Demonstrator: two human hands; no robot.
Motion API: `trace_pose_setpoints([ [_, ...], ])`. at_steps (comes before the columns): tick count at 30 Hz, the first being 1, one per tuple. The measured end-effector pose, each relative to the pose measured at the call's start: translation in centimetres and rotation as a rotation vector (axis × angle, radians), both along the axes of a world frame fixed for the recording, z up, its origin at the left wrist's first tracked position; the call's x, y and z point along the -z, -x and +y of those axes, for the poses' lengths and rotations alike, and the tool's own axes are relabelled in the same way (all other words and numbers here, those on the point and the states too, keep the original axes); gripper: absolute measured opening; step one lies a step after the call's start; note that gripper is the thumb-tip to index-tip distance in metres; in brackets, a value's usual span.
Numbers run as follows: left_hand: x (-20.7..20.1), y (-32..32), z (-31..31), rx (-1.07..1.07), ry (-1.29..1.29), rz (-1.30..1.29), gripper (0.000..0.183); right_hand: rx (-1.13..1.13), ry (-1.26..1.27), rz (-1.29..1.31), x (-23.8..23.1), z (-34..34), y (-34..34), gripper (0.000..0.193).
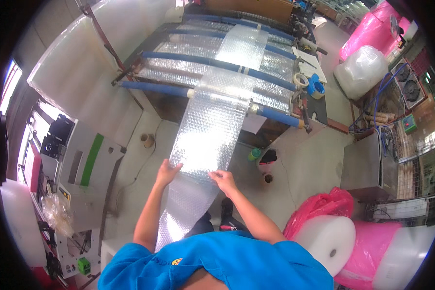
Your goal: The person handles a long sheet of bubble wrap, pulling it from a machine and guiding it through rollers. They use a tape measure to measure the bubble wrap and then continue to pull and guide the material.
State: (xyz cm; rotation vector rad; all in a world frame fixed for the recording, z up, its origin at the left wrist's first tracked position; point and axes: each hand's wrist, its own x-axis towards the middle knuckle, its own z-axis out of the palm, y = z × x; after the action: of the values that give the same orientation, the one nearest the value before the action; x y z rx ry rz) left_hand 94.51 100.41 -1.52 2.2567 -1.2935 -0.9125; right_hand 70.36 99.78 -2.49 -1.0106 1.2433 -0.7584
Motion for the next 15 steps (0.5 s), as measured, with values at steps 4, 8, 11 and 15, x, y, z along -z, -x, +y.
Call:
trace_pose_setpoints([
  [4,-5.2,-1.7,2.2,-0.118,0.234,-0.027,0.037,-0.054,0.034,-0.111,-4.9,0.9,-0.8,0.014],
  [8,-12.0,-1.6,2.0,-0.214,0.329,0.104,0.03,0.018,0.154,-0.145,-11.0,1.2,-0.6,0.012],
  [11,-9.9,-0.8,2.8,-0.226,0.376,-0.033,0.03,0.05,0.218,-0.182,-8.2,2.7,-0.7,0.015],
  [15,-1.8,-1.5,6.1,-0.088,0.243,0.285,0.031,-0.061,-0.282,-0.263,-2.6,7.2,-0.3,0.028],
])
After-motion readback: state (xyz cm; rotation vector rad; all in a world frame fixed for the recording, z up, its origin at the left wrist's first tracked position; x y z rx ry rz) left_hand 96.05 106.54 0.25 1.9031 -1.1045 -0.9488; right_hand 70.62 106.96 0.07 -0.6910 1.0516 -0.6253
